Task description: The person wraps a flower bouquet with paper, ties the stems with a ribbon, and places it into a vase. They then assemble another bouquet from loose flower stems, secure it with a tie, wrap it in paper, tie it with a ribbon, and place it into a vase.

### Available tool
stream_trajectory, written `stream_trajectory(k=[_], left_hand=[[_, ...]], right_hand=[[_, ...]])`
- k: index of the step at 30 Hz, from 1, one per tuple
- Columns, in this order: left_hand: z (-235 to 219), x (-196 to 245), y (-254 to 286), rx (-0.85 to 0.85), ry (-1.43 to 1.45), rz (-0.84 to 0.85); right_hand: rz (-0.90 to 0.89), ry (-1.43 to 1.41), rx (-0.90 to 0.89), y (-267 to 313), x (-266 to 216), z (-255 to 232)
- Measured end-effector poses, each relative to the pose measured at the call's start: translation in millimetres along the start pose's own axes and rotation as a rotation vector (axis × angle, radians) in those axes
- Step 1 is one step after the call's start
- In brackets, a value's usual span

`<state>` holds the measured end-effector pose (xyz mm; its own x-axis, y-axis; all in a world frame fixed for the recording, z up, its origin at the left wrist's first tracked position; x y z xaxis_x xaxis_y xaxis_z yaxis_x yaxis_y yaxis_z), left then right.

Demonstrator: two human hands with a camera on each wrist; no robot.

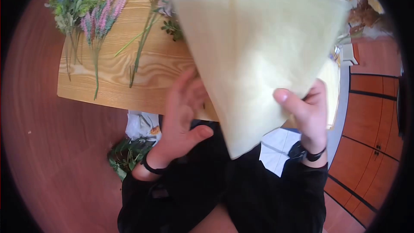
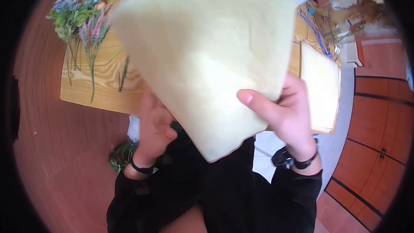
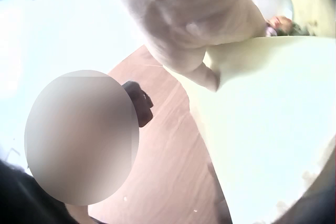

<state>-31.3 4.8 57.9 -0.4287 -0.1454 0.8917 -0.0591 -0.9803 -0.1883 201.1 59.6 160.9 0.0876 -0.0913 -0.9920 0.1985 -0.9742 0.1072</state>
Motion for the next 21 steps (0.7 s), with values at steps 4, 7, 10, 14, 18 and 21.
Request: stream_trajectory(k=[4, 7, 10, 14, 18, 21], left_hand=[[9, 11, -2, -0.032, -0.031, -0.113], [4, 19, -4, 0.099, -0.262, -0.265], [-7, 21, -3, 0.165, -0.288, -0.301], [-13, 23, 1, 0.191, -0.402, -0.246], [-28, 23, 5, 0.217, -0.369, -0.291], [-35, 20, 9, 0.263, -0.369, -0.255]], right_hand=[[0.018, -0.150, 0.018, -8, 43, 39], [-0.003, -0.220, 0.032, -8, 62, 57], [-0.015, -0.237, 0.027, -6, 62, 74], [-0.036, -0.250, 0.025, -6, 67, 88], [0.051, -0.353, -0.032, -7, 70, 91], [0.091, -0.367, -0.111, -6, 74, 96]])
Point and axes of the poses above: each hand's wrist, its own y-axis away from the middle knuckle, its own z-axis out of the palm, x = y × z, the point moved 2 cm from there along -y, towards the middle knuckle, and after that the axes turned 6 degrees about -z, right-handed, at the moved point
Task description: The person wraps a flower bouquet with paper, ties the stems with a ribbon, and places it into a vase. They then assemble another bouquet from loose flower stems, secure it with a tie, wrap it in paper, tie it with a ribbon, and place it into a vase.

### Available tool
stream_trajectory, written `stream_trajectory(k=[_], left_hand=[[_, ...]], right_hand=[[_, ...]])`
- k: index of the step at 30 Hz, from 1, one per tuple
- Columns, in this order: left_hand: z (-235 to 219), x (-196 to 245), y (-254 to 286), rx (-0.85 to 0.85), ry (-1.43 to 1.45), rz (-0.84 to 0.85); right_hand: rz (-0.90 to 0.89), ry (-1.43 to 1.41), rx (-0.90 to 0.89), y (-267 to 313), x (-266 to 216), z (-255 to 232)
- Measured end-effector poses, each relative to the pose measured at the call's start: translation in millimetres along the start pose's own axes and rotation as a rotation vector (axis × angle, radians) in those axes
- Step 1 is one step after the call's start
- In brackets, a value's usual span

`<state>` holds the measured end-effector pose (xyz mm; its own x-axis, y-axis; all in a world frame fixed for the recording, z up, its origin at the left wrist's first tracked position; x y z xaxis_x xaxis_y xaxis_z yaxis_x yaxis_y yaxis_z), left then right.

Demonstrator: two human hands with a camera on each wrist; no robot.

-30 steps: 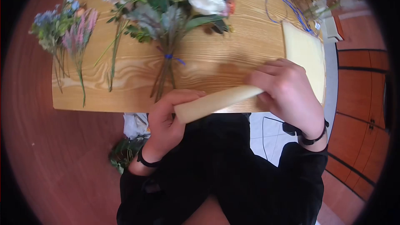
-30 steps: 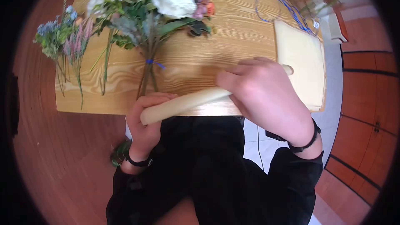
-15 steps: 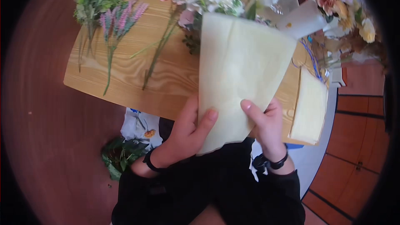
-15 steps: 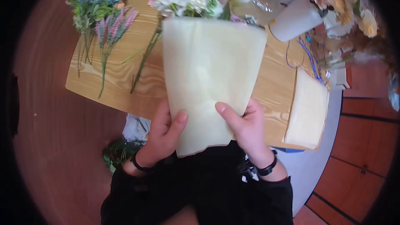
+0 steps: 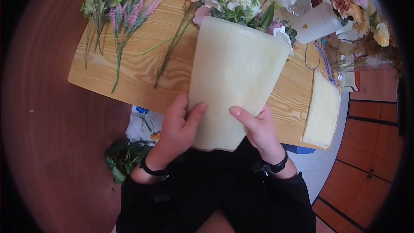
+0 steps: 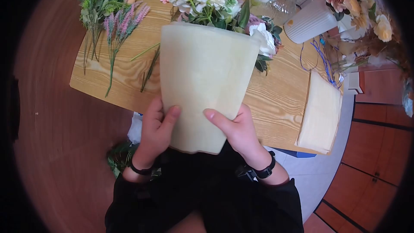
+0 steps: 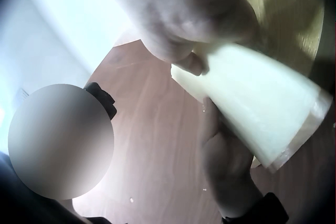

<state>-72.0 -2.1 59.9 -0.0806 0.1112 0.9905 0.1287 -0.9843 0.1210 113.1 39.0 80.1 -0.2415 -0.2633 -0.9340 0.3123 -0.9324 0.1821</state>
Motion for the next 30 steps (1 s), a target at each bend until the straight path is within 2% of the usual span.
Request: stream_trajectory(k=[1, 2, 4, 5, 7, 9, 10, 11, 12, 13, 14, 15, 19, 21, 22, 25, 27, 28, 30], left_hand=[[-4, -1, 0, 0.055, -0.007, 0.037], [-12, 0, 1, 0.043, -0.013, 0.030], [-39, 8, 3, -0.075, -0.327, 0.016], [-53, 16, 4, -0.094, -0.339, 0.002], [-72, 40, 5, -0.241, -0.749, 0.035], [-81, 57, 3, -0.252, -0.829, -0.016], [-87, 62, 1, -0.282, -0.905, 0.011], [-93, 64, -3, -0.270, -0.878, -0.073], [-96, 72, -7, -0.285, -0.923, -0.119], [-96, 80, -12, -0.295, -0.966, -0.162], [-94, 86, -15, -0.317, -1.019, -0.112], [-93, 88, -18, -0.321, -1.028, -0.119], [-89, 95, -35, -0.394, -1.055, -0.203], [-92, 86, -42, -0.470, -0.999, -0.049], [-91, 85, -46, -0.472, -1.003, -0.053], [-88, 84, -57, -0.506, -0.933, -0.150], [-81, 88, -64, -0.676, -0.892, -0.227], [-81, 88, -69, -0.682, -0.890, -0.229], [-83, 85, -73, -0.877, -0.818, -0.406]], right_hand=[[0.001, -0.005, 0.009, 0, 0, -2], [-0.015, 0.052, -0.067, 2, 0, -2], [-0.066, 0.107, -0.152, 4, -5, 0], [-0.058, 0.092, -0.132, 6, -10, -1], [-0.037, 0.190, -0.115, 7, -15, -7], [-0.018, 0.227, -0.157, 9, -9, -13], [0.081, 0.360, -0.246, 10, -10, -11], [0.182, 0.491, -0.339, 12, -8, -10], [0.100, 0.498, -0.368, 12, 1, -9], [0.098, 0.489, -0.367, 12, 8, -8], [0.170, 0.356, -0.379, 13, 16, -5], [0.243, 0.222, -0.389, 16, 23, -1], [0.215, 0.223, -0.422, 18, 26, 8], [0.175, 0.226, -0.412, 17, 31, 6], [0.139, 0.241, -0.403, 17, 33, 5], [0.056, 0.293, -0.447, 16, 36, 5], [0.040, 0.311, -0.463, 14, 34, 9], [0.025, 0.330, -0.471, 13, 34, 10], [-0.010, 0.351, -0.489, 13, 38, 12]])
Point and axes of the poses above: each hand's wrist, its own y-axis away from the middle knuckle, its own z-axis out of the palm, x = y × z, the point moved 2 cm from there along -y, towards the middle knuckle, and after that the axes turned 6 degrees about -z, right-handed, at the moved point
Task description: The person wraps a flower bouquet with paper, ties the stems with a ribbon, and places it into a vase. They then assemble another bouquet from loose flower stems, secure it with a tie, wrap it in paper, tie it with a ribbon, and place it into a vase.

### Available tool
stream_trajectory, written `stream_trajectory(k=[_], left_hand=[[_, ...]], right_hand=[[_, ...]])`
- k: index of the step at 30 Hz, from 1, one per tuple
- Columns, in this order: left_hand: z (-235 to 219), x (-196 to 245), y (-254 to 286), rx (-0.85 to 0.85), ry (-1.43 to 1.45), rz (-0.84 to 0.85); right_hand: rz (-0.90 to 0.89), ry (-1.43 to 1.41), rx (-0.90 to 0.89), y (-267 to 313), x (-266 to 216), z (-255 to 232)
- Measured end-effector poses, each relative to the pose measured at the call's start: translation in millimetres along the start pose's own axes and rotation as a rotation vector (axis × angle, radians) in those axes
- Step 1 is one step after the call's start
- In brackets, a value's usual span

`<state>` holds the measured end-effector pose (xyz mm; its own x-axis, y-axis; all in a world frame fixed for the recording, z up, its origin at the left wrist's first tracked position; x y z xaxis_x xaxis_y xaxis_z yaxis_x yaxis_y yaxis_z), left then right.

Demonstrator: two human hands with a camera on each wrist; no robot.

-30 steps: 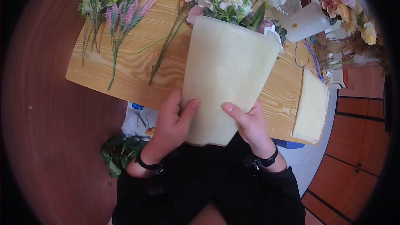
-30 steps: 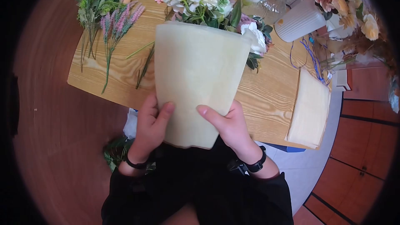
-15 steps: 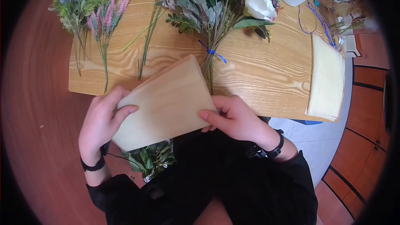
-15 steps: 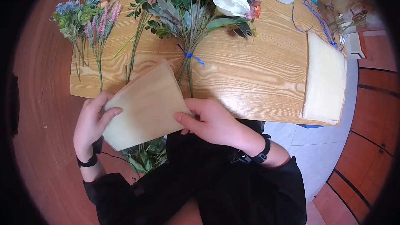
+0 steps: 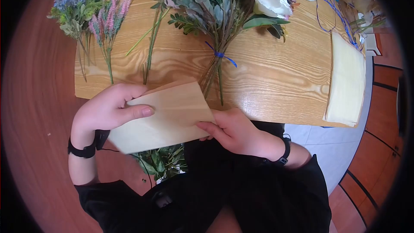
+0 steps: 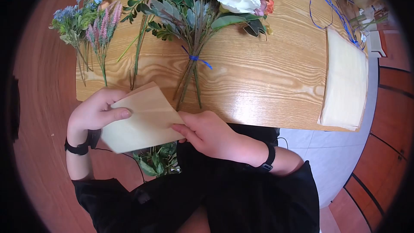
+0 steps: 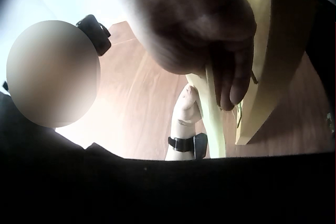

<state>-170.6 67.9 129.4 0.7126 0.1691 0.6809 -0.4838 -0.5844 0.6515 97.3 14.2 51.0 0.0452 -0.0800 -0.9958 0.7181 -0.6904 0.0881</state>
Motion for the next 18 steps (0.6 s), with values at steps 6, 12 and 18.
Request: stream_trajectory(k=[6, 12, 18], left_hand=[[-2, 0, -3, -0.008, 0.128, -0.142], [-11, -18, 12, 0.108, 0.159, -0.152], [-12, -17, -4, 0.212, 0.051, -0.102]], right_hand=[[-0.065, 0.167, -0.020, -3, -13, -13], [0.033, 0.215, 0.606, -2, -7, -70], [0.089, 0.047, 0.604, -43, -2, -75]])
Point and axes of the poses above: each hand's wrist, its own y-axis away from the middle knuckle, its own z-axis out of the palm, x = y × z, the point moved 2 cm from there along -y, towards the middle knuckle, and after that the axes turned 6 degrees about -z, right-handed, at the moved point
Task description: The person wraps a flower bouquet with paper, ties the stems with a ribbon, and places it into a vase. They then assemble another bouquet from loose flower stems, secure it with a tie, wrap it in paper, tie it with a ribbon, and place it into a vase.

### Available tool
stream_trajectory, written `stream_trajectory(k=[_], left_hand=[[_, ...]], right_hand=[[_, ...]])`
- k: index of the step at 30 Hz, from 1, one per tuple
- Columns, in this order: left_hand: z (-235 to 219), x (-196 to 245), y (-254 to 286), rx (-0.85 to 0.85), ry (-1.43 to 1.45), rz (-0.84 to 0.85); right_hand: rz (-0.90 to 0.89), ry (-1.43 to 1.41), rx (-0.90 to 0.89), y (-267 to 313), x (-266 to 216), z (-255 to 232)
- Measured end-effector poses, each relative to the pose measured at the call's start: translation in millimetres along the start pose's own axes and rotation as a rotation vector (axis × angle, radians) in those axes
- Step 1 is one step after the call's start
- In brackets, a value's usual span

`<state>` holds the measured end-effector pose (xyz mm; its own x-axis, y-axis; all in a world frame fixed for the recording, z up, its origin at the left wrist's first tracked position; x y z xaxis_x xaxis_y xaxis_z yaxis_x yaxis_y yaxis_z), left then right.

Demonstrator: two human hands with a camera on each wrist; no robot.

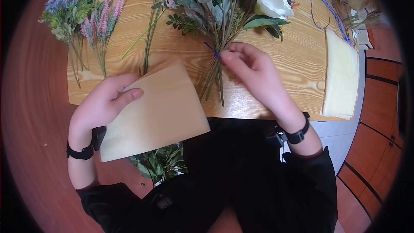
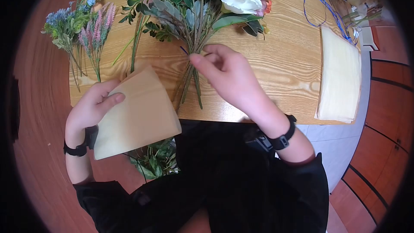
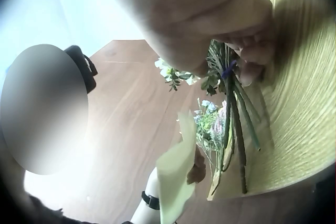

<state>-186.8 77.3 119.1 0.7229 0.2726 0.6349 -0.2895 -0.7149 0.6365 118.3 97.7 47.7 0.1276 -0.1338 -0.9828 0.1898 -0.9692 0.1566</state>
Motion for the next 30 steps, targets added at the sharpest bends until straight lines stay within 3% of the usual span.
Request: stream_trajectory(k=[2, 4, 5, 7, 8, 10, 13, 16, 19, 21, 23, 28, 30], left_hand=[[2, 6, -5, -0.013, -0.048, -0.006], [4, 12, -8, -0.023, -0.097, -0.019], [4, 16, -9, -0.020, -0.151, -0.002], [4, 15, -12, -0.011, -0.200, 0.014], [4, 11, -14, 0.013, -0.231, 0.058], [3, 7, -17, 0.040, -0.260, 0.092], [8, 12, -29, 0.047, -0.372, 0.166], [22, 24, -45, 0.010, -0.371, 0.257], [31, 48, -54, -0.070, -0.442, 0.149], [32, 59, -54, 0.007, -0.611, 0.184], [36, 69, -52, 0.048, -0.596, 0.196], [44, 67, -72, 0.063, -0.525, 0.296], [51, 70, -80, 0.151, -0.455, 0.354]], right_hand=[[0.025, 0.101, -0.064, -8, -3, 7], [0.033, 0.465, -0.167, -12, -8, 13], [0.034, 0.465, -0.164, -11, -7, 14], [-0.018, 0.211, -0.093, -9, -4, 13], [-0.022, 0.211, -0.099, -7, 0, 11], [-0.006, -0.107, -0.115, 1, 7, 6], [0.044, -0.350, -0.142, 18, -7, 3], [0.073, -0.482, -0.195, 28, -16, -7], [0.053, -0.572, -0.138, 41, -20, -5], [0.069, -0.603, -0.198, 46, -19, -9], [0.182, -0.687, -0.187, 54, -21, -6], [0.172, -0.710, -0.185, 63, -3, -1], [0.112, -0.638, -0.133, 64, 4, -2]])
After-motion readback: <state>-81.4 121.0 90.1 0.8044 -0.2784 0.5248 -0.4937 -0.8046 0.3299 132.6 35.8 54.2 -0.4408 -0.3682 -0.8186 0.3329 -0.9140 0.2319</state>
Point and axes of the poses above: each hand's wrist, its own y-axis away from the middle knuckle, its own z-axis out of the palm, x = y × z, the point moved 2 cm from there along -y, towards the middle knuckle, and after that the axes turned 6 degrees about -z, right-handed, at the moved point
